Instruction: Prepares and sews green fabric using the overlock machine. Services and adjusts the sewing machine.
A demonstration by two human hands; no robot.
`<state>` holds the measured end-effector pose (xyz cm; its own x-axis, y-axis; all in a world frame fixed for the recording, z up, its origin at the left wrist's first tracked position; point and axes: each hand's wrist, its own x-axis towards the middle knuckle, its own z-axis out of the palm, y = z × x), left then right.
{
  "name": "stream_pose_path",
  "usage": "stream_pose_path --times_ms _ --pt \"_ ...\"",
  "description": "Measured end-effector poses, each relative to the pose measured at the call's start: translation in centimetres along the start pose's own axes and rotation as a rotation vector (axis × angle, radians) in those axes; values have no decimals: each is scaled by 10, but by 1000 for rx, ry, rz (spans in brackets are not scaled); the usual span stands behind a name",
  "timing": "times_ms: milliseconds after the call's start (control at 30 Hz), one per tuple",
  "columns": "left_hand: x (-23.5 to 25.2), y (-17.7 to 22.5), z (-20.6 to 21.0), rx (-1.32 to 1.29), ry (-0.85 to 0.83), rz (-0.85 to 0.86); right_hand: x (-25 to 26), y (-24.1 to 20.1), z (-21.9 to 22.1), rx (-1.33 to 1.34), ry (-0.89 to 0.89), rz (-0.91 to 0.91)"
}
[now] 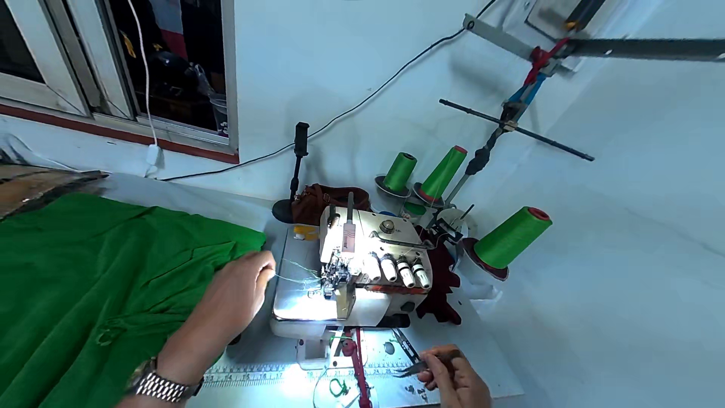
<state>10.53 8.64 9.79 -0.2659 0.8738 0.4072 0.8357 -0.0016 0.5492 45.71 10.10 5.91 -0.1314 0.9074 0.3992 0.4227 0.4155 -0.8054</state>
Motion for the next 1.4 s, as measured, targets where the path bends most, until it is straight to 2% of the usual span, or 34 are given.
stream_pose_path --times_ms 67,167,267,333,400,500,567,667,833,967,1067,1267,1400 --pt "-1 1 -1 256 58 30 -4 11 13 -108 -30 -45" --pt "-6 11 6 302 13 88 -12 22 27 -153 -78 23" --pt "-5 17 18 43 -66 136 -16 24 31 -190 -177 138" --pt "2 17 20 -198 -186 81 -16 21 37 -106 -134 122" --pt "12 15 17 -435 -331 -7 -14 12 49 175 -51 42" --pt "28 14 8 -620 -568 -120 -1 -12 81 588 23 -158" --pt "38 10 4 -703 -689 -182 9 -25 107 693 58 -273" --pt "49 5 4 -776 -778 -189 20 -34 145 704 127 -334" --pt "52 0 3 -816 -800 -200 23 -34 165 465 233 -415" --pt "48 -3 5 -847 -771 -181 21 -34 162 445 211 -403" --pt "45 -6 9 -877 -741 -188 24 -35 162 410 261 -394" --pt "39 -2 10 -883 -666 -195 38 -43 164 49 437 -394" --pt "37 -3 12 -898 -648 -204 44 -47 170 -30 469 -394"
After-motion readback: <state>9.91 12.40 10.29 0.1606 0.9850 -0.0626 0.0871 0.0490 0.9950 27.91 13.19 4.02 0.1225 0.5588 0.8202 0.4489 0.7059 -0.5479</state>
